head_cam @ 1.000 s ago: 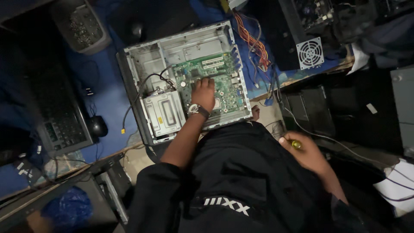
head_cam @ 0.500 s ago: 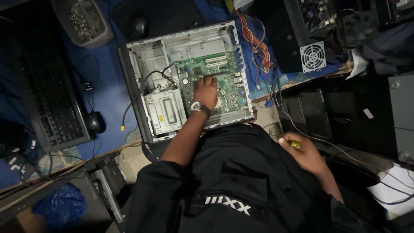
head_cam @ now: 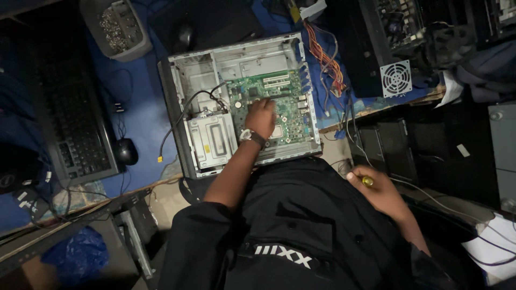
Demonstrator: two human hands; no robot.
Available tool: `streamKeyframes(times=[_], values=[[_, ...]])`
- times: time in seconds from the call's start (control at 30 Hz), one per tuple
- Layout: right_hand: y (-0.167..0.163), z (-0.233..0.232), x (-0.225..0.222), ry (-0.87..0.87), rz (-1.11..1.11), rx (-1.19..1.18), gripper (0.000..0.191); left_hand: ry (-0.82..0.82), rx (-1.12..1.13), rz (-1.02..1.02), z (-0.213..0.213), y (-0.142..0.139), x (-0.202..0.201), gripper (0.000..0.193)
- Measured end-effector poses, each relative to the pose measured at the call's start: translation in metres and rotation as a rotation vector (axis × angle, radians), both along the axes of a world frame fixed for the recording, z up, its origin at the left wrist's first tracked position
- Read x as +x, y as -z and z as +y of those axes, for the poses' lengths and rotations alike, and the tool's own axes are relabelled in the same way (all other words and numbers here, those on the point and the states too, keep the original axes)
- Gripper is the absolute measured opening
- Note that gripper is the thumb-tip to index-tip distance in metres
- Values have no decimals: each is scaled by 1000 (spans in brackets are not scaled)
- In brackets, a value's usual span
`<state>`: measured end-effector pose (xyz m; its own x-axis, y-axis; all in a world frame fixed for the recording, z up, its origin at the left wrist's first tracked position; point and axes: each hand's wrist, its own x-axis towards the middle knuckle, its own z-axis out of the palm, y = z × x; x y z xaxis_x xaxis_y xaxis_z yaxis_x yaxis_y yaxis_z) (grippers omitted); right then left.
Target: The person uses a screwdriver to remove screws from a power supply unit, sets it aside, then places a motherboard into a computer case and secures it with screws. The workspace contains multiple computer cases and components.
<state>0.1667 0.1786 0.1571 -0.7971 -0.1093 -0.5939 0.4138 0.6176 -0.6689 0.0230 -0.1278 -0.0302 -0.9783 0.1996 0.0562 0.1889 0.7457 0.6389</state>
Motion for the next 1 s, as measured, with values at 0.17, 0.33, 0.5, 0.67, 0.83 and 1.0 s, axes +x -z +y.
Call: streamKeyframes(times=[0.17, 0.33, 0.5, 0.67, 0.83, 1.0], values=[[-2, -9, 0, 31, -40, 6, 36, -137, 175, 46, 1, 0, 14, 53], [-3, -18, -2, -8, -4, 68, 33, -152, 127, 14, 2, 5, 18, 49], [1, -22, 3, 31, -43, 14, 31, -148, 184, 100, -4, 11, 18, 44], [10, -24, 8, 35, -1, -44, 33, -150, 149, 125, -3, 14, 18, 43], [15, -25, 14, -12, 16, -11, 32, -159, 74, 14, -2, 12, 18, 43], [17, -28, 16, -1, 51, -94, 30, -154, 84, 74, -2, 16, 17, 42]])
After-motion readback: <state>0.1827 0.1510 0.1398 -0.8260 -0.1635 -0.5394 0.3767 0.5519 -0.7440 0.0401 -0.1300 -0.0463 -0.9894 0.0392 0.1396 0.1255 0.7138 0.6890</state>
